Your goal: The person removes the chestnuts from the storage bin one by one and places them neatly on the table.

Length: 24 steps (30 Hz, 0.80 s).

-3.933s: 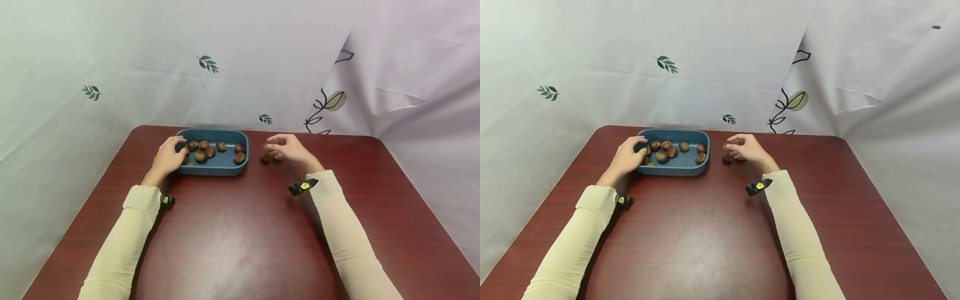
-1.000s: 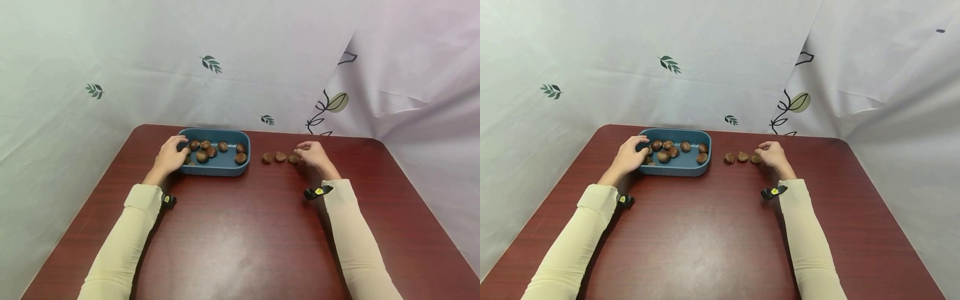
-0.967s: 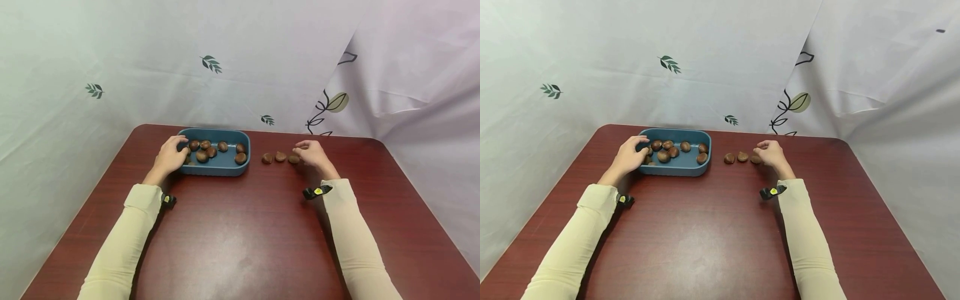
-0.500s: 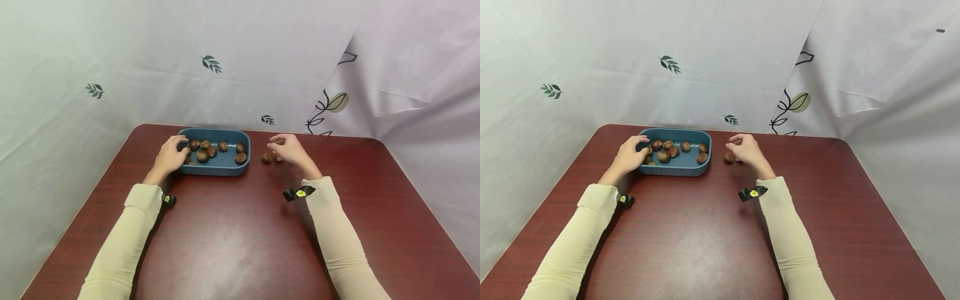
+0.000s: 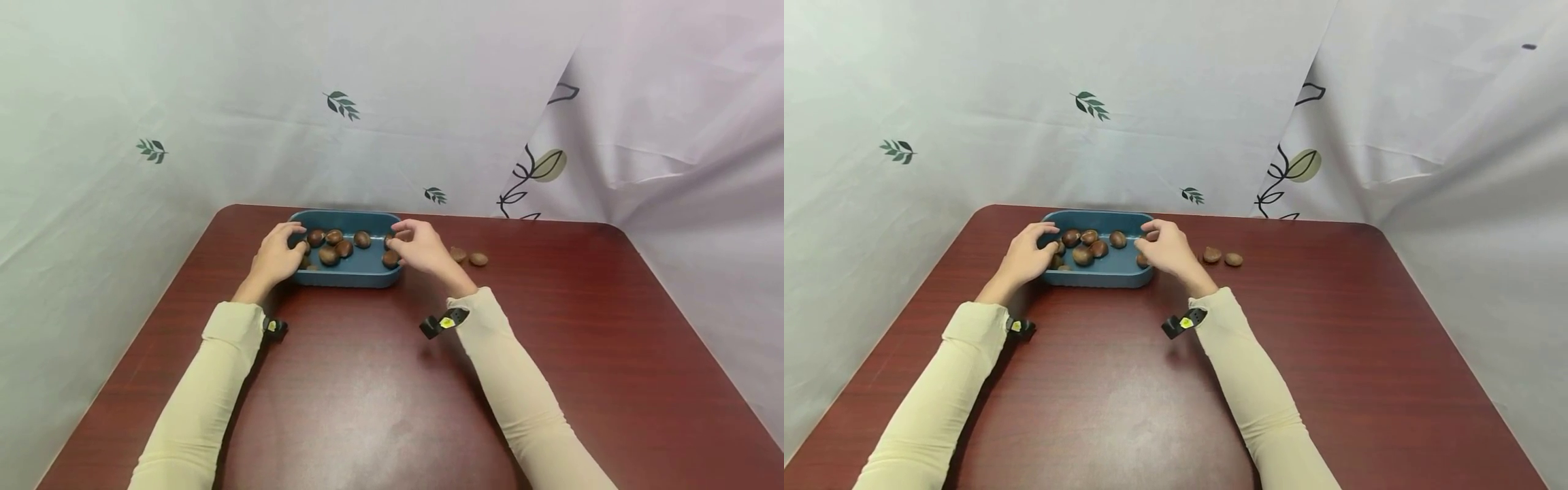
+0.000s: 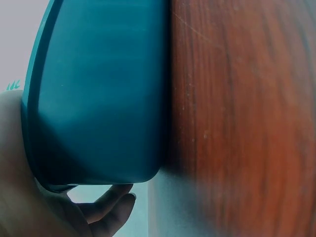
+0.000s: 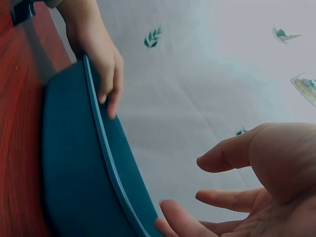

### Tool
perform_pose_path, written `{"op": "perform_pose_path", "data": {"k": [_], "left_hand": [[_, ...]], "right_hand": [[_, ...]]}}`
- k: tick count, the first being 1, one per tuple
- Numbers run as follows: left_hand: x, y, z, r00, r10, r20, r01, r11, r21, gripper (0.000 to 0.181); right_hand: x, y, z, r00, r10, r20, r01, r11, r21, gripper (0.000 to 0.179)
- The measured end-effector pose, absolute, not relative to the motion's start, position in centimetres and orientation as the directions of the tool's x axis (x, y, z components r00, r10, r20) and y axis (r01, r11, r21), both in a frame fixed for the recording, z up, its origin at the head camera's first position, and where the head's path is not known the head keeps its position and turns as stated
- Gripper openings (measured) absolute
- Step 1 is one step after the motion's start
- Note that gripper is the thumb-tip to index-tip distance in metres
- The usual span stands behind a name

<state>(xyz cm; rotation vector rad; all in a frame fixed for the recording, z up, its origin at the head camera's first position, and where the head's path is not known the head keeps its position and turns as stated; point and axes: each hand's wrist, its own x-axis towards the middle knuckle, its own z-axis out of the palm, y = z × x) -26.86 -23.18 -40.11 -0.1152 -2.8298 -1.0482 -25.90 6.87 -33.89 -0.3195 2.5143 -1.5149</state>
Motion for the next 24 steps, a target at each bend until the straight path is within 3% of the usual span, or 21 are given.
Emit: {"op": "perform_pose_path", "data": {"k": [7,14,24], "left_hand": [[-26.7,-23.5,-40.1,-0.99,0.014,0.143,0.103,0.764,0.637,0.043],[-26.9,-23.3,-39.9,-0.989,0.022,0.148,0.112,0.762,0.638,0.043],[-26.9,-23.1,-40.1,-0.99,0.038,0.135,0.117,0.758,0.641,0.044]], "right_hand": [[-25.7,4.4,-33.9,-0.944,-0.318,-0.085,-0.096,0.515,-0.852,0.049],[-26.0,3.2,-34.3,-0.955,-0.263,-0.14,-0.052,0.611,-0.79,0.062],[-26.5,1.8,-34.1,-0.949,-0.22,-0.225,0.04,0.624,-0.781,0.073]]}}
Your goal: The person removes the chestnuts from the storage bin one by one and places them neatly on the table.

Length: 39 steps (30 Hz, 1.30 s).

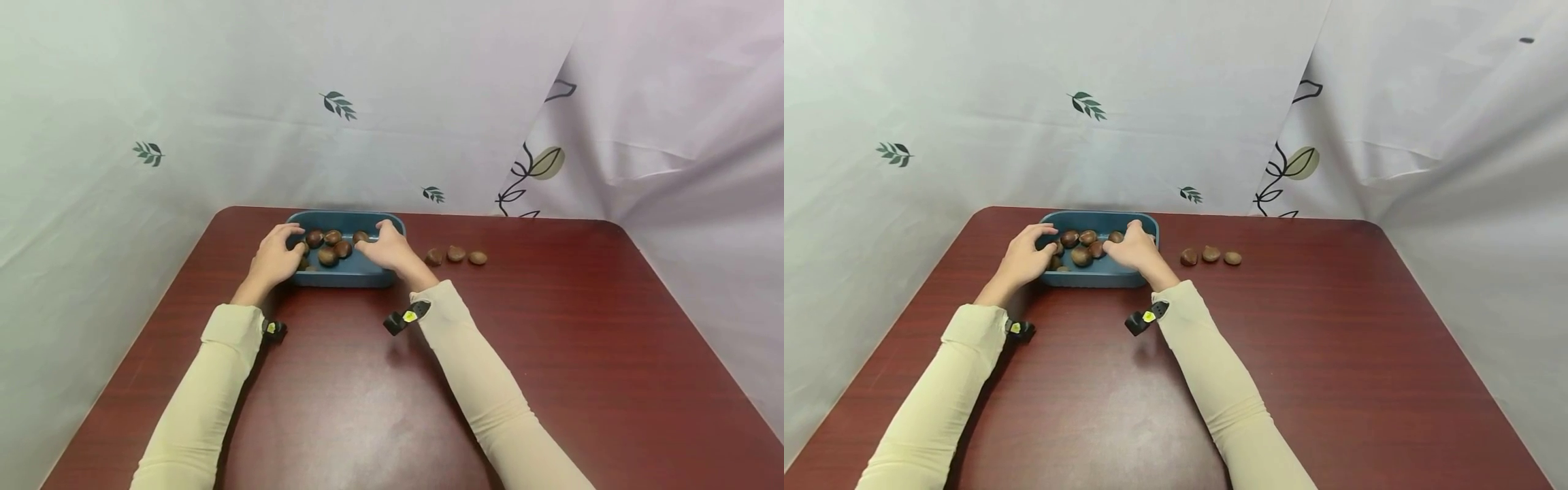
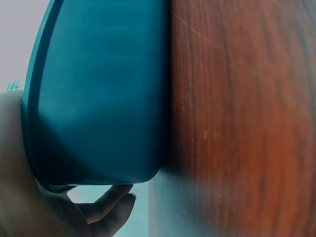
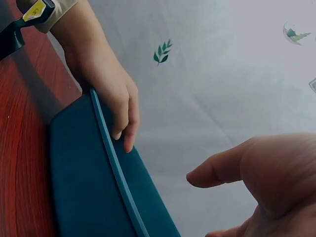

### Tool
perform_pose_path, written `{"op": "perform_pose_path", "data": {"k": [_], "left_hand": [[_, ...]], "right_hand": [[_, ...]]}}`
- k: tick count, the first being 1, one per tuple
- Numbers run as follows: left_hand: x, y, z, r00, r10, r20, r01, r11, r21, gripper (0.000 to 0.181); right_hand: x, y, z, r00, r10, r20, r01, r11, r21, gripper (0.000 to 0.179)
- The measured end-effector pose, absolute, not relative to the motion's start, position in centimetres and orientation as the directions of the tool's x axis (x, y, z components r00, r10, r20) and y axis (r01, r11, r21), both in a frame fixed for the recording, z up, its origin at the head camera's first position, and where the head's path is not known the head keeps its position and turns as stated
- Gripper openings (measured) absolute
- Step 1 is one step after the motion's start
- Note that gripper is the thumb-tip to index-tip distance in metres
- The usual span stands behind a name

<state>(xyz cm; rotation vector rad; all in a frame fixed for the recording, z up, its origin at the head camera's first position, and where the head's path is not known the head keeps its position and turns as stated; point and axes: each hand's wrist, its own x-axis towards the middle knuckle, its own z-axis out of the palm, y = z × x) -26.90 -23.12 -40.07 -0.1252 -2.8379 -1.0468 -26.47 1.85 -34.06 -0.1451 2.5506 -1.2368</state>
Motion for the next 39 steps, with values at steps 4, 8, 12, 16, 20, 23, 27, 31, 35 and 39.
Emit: {"op": "perform_pose_path", "data": {"k": [4,8,12,16,20,23,27,31,35,39], "left_hand": [[-26.9,-23.0,-40.0,-0.99,0.037,0.137,0.117,0.757,0.643,0.044],[-27.0,-23.1,-40.0,-0.989,0.036,0.143,0.12,0.757,0.642,0.044],[-27.0,-23.1,-39.9,-0.989,0.035,0.142,0.119,0.758,0.641,0.044],[-27.0,-23.2,-40.0,-0.99,0.033,0.138,0.115,0.762,0.638,0.044],[-27.0,-23.3,-40.0,-0.99,0.036,0.139,0.118,0.76,0.639,0.044],[-26.9,-23.3,-40.1,-0.99,0.036,0.137,0.116,0.76,0.639,0.044],[-26.9,-23.3,-40.2,-0.991,0.035,0.128,0.109,0.762,0.638,0.044],[-26.9,-23.3,-40.2,-0.991,0.036,0.128,0.11,0.761,0.64,0.044],[-27.0,-23.1,-40.2,-0.99,0.035,0.135,0.114,0.761,0.639,0.044],[-27.0,-23.1,-40.2,-0.99,0.034,0.136,0.113,0.762,0.638,0.044]], "right_hand": [[-26.8,1.5,-34.1,-0.941,-0.211,-0.264,0.069,0.645,-0.761,0.073],[-27.2,1.4,-34.5,-0.927,-0.224,-0.302,0.079,0.67,-0.738,0.071],[-27.5,1.3,-34.8,-0.922,-0.235,-0.307,0.065,0.688,-0.722,0.068],[-27.8,1.2,-35.1,-0.922,-0.244,-0.302,0.045,0.706,-0.707,0.066],[-28.1,1.2,-35.3,-0.919,-0.255,-0.302,0.03,0.716,-0.698,0.064],[-28.4,1.1,-35.4,-0.916,-0.267,-0.301,0.02,0.718,-0.696,0.06],[-28.8,0.9,-35.7,-0.912,-0.266,-0.312,0.027,0.721,-0.693,0.053],[-29.2,0.7,-36.2,-0.918,-0.256,-0.302,0.025,0.724,-0.689,0.048],[-29.5,0.5,-36.7,-0.932,-0.246,-0.265,0.004,0.725,-0.689,0.038],[-29.8,0.3,-37.1,-0.942,-0.229,-0.245,0.0,0.731,-0.682,0.031]]}}
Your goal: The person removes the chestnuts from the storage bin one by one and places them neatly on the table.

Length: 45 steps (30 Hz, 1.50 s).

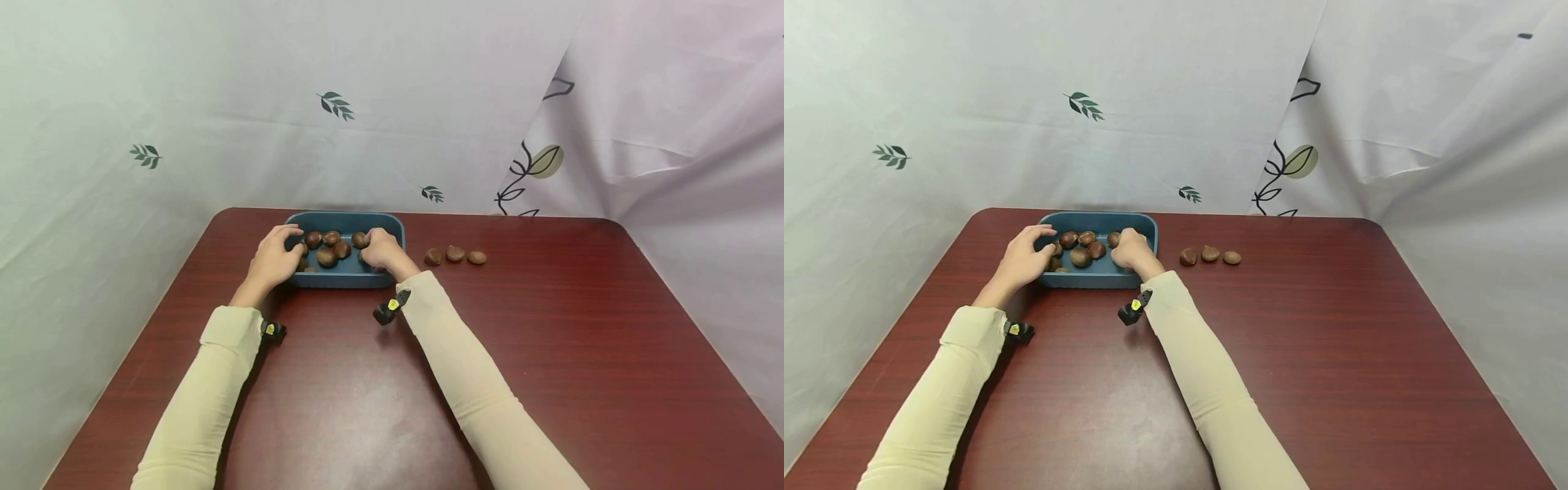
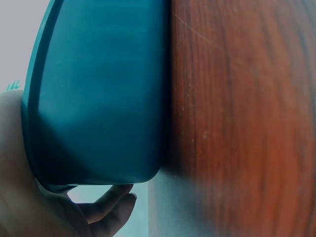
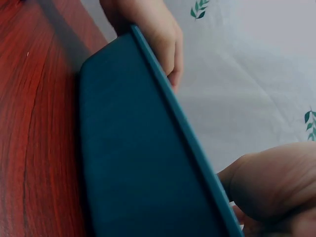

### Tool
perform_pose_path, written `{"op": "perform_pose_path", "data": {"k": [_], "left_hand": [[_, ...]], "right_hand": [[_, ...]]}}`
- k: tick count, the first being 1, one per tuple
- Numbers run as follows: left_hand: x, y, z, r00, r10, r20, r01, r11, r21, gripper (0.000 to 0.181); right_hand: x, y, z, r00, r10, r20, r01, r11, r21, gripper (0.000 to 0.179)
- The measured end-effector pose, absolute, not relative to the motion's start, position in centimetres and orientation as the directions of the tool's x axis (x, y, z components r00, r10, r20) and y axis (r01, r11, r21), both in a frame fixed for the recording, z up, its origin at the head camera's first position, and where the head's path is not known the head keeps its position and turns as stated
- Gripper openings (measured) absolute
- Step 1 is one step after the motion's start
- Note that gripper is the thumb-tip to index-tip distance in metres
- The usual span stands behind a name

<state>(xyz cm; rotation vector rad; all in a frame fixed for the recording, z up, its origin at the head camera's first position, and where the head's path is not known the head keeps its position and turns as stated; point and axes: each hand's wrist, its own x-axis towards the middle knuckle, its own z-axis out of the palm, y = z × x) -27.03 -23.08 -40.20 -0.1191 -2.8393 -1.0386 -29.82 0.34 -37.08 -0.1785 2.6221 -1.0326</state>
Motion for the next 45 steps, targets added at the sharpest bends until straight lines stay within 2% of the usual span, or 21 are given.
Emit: {"op": "perform_pose_path", "data": {"k": [8,12,17,21,24,28,39,45], "left_hand": [[-27.0,-23.0,-40.1,-0.99,0.033,0.139,0.115,0.76,0.639,0.044],[-26.9,-23.0,-40.0,-0.99,0.033,0.137,0.114,0.76,0.64,0.044],[-26.9,-23.0,-40.0,-0.991,0.032,0.128,0.107,0.76,0.641,0.044],[-26.9,-23.1,-40.0,-0.992,0.032,0.125,0.105,0.76,0.641,0.044],[-26.9,-23.0,-40.0,-0.992,0.029,0.125,0.103,0.76,0.641,0.044],[-26.9,-23.0,-40.0,-0.991,0.026,0.128,0.103,0.763,0.638,0.043],[-26.8,-23.0,-40.1,-0.992,0.036,0.124,0.108,0.757,0.644,0.043],[-26.8,-23.0,-40.0,-0.992,0.029,0.126,0.104,0.758,0.643,0.043]], "right_hand": [[-30.1,0.0,-37.6,-0.947,-0.215,-0.241,-0.009,0.764,-0.645,0.031],[-30.4,-0.2,-37.9,-0.949,-0.216,-0.228,-0.03,0.784,-0.62,0.01],[-30.7,-0.5,-38.1,-0.938,-0.231,-0.257,-0.027,0.791,-0.611,0.045],[-30.6,-0.6,-38.0,-0.937,-0.233,-0.261,-0.024,0.786,-0.618,0.05],[-30.3,-0.5,-37.9,-0.94,-0.237,-0.244,-0.028,0.768,-0.639,0.037],[-29.9,-0.2,-37.8,-0.942,-0.258,-0.214,-0.042,0.723,-0.69,0.009],[-29.4,1.2,-37.1,-0.912,-0.362,-0.192,-0.049,0.561,-0.826,0.025],[-29.0,1.9,-36.0,-0.905,-0.382,-0.188,-0.012,0.464,-0.886,0.026]]}}
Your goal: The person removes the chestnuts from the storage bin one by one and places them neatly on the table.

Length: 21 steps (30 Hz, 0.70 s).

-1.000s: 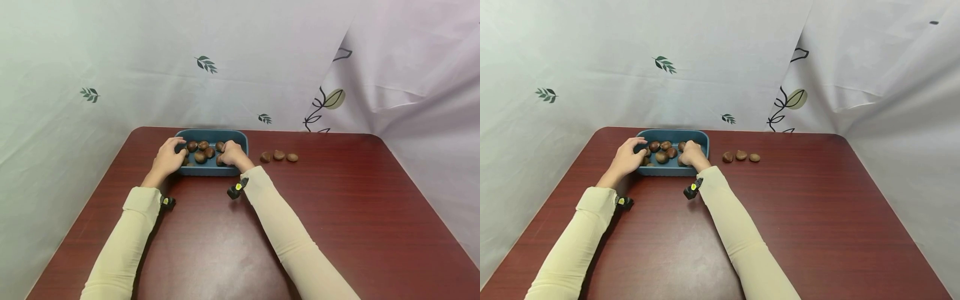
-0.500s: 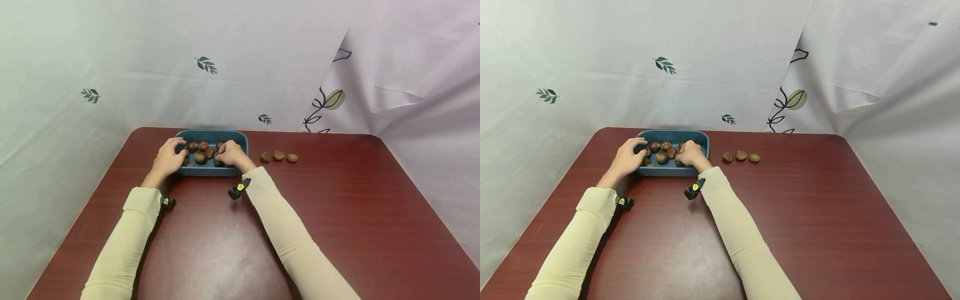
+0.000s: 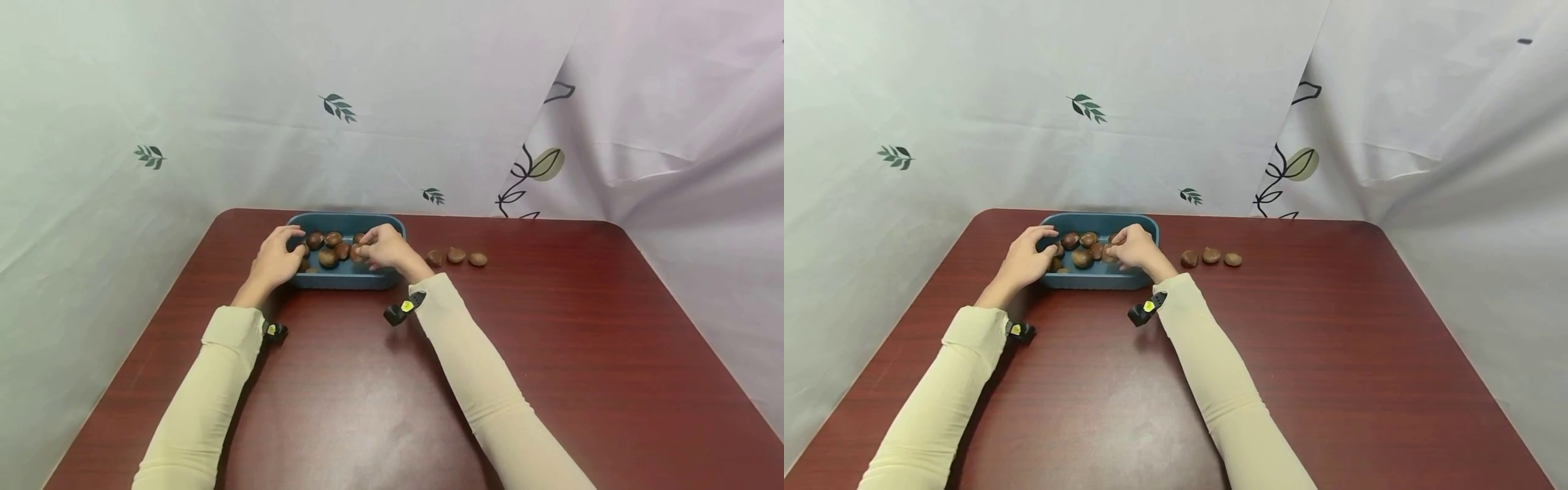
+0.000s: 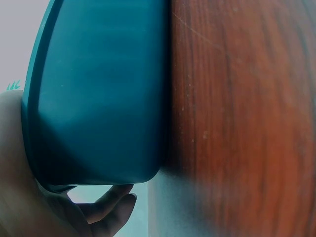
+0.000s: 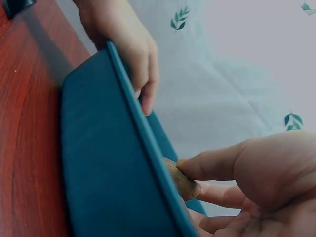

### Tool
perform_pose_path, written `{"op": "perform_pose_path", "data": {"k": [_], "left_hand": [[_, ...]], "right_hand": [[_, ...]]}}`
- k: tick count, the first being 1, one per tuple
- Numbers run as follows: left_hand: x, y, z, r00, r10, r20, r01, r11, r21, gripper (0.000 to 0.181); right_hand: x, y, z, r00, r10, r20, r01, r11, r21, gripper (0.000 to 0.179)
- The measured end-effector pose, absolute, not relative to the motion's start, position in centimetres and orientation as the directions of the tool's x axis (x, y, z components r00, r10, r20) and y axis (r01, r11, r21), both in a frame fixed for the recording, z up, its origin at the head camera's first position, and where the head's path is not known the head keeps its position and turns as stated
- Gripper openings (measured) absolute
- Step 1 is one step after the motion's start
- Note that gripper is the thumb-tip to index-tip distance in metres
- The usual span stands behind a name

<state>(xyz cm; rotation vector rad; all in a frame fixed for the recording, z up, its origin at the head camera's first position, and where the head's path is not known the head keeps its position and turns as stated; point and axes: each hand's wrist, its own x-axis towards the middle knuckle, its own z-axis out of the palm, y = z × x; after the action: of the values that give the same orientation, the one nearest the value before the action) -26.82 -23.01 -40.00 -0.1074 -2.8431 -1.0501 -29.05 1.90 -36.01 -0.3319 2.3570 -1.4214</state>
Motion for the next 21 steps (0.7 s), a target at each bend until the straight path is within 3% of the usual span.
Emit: {"op": "perform_pose_path", "data": {"k": [21], "left_hand": [[-27.0,-23.1,-40.1,-0.992,0.034,0.12,0.103,0.764,0.637,0.044]], "right_hand": [[-28.6,6.5,-34.7,-0.955,-0.287,-0.075,-0.041,0.378,-0.925,0.023]]}}
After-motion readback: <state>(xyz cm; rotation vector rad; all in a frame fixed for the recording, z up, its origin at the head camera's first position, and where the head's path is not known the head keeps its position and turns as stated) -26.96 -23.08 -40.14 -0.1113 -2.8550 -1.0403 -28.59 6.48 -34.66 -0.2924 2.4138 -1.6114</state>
